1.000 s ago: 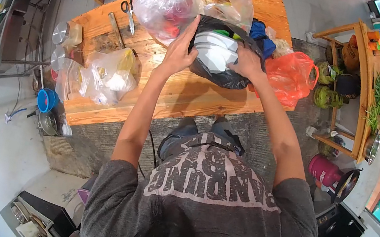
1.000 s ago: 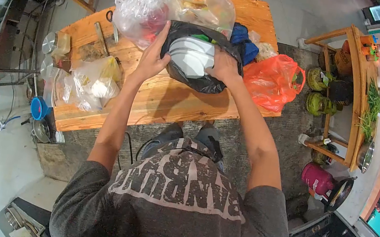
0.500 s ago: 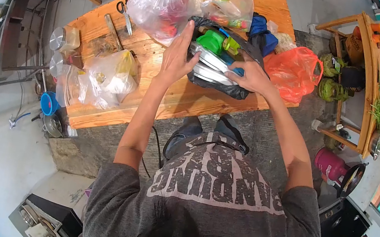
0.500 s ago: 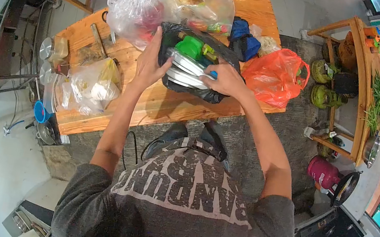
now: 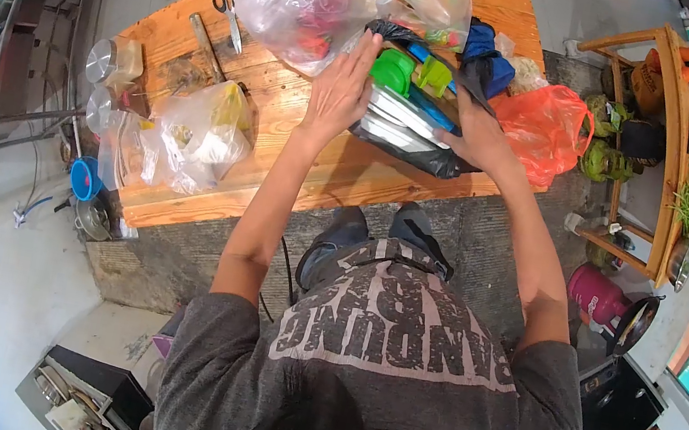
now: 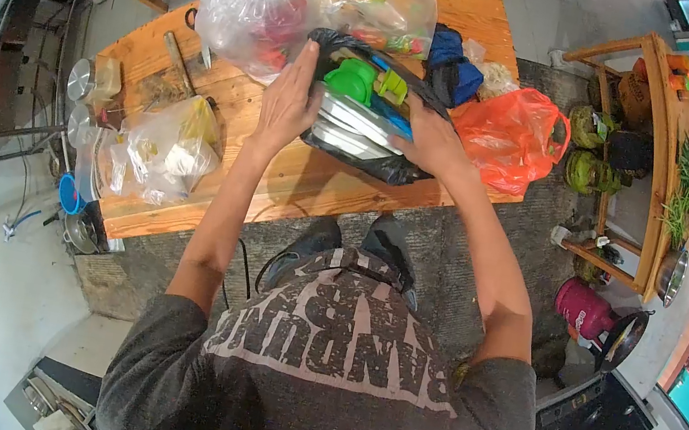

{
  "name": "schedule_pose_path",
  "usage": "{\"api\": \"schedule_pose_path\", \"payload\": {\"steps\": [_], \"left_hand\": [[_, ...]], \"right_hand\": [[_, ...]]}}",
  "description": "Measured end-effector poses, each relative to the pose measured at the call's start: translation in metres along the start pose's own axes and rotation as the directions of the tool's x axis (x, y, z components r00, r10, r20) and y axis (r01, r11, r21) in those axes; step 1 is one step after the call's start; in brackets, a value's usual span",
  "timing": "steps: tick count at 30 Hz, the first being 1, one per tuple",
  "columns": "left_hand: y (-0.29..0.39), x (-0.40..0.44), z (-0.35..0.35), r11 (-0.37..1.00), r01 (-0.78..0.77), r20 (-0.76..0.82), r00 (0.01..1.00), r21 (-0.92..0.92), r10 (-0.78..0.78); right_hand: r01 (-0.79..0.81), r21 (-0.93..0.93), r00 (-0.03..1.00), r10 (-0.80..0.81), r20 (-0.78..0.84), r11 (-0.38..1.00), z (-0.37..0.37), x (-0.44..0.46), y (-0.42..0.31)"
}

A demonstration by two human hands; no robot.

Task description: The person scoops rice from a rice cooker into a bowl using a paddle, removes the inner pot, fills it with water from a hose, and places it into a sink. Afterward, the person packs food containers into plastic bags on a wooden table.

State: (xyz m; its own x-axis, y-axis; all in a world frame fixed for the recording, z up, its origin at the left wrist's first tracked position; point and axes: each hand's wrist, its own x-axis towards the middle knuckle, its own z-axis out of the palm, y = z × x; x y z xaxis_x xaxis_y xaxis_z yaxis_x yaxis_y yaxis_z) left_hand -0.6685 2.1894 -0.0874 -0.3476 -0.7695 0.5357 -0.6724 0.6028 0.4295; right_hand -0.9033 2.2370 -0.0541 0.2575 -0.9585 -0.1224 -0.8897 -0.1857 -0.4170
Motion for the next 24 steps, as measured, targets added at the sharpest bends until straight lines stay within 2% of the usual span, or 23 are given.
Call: {"api": "schedule_pose_path", "payload": {"steps": [3,5,7,8,10,12,15,16,18,20,21,22,23,24], "left_hand": [[0.001,0.003,-0.011,0.997,0.077,0.018,0.997,-0.032,-0.076],[0.001,0.009,-0.018,0.981,0.069,-0.05,0.996,-0.182,-0.079],[-0.004,0.014,-0.025,0.952,0.1,-0.097,0.986,-0.29,-0.134],[-0.007,0.014,-0.029,0.929,0.133,-0.101,0.979,-0.347,-0.178],[-0.002,0.02,-0.051,0.924,0.191,0.069,0.982,-0.331,-0.178],[0.01,0.024,-0.046,0.86,0.177,-0.083,0.966,-0.478,-0.246],[0.045,0.031,-0.044,0.903,0.153,-0.106,0.972,-0.401,-0.211],[0.059,0.032,-0.043,0.926,0.147,-0.095,0.977,-0.346,-0.191],[0.083,0.031,-0.033,0.888,0.219,-0.106,0.953,-0.405,-0.284],[0.096,0.029,-0.021,0.845,0.246,-0.126,0.931,-0.474,-0.342],[0.1,0.028,-0.015,0.823,0.237,-0.139,0.925,-0.517,-0.354],[0.105,0.028,-0.014,0.795,0.231,-0.149,0.917,-0.561,-0.371],[0.108,0.026,-0.016,0.816,0.271,-0.059,0.936,-0.511,-0.348],[0.109,0.025,-0.017,0.841,0.245,-0.081,0.943,-0.483,-0.322]], "right_hand": [[0.173,0.078,0.969,-0.184,0.167,0.982,-0.028,-0.018,-0.018],[0.295,-0.029,0.917,-0.275,0.287,0.955,-0.038,-0.039,-0.021],[0.38,-0.116,0.884,-0.324,0.339,0.918,-0.044,-0.052,-0.021],[0.401,-0.086,0.878,-0.357,0.318,0.912,-0.056,-0.055,-0.029],[0.479,-0.099,0.864,-0.448,0.231,0.872,-0.08,-0.055,-0.042],[0.562,-0.2,0.826,-0.559,0.075,0.803,-0.093,-0.049,-0.045],[0.411,-0.169,0.891,-0.434,-0.134,0.896,-0.093,-0.024,-0.038],[0.366,-0.026,0.907,-0.362,-0.216,0.93,-0.09,-0.015,-0.041],[0.295,0.271,0.921,-0.197,-0.335,0.916,-0.078,0.004,-0.049],[0.428,0.139,0.895,-0.396,-0.207,0.893,-0.061,0.02,-0.026],[0.475,0.2,0.876,-0.44,-0.197,0.857,-0.052,0.026,-0.017],[0.455,0.29,0.89,-0.424,-0.167,0.842,-0.053,0.028,-0.018],[0.425,0.376,0.904,-0.408,-0.13,0.823,-0.054,0.028,-0.021],[0.386,0.458,0.916,-0.391,-0.09,0.801,-0.054,0.029,-0.02]]}}
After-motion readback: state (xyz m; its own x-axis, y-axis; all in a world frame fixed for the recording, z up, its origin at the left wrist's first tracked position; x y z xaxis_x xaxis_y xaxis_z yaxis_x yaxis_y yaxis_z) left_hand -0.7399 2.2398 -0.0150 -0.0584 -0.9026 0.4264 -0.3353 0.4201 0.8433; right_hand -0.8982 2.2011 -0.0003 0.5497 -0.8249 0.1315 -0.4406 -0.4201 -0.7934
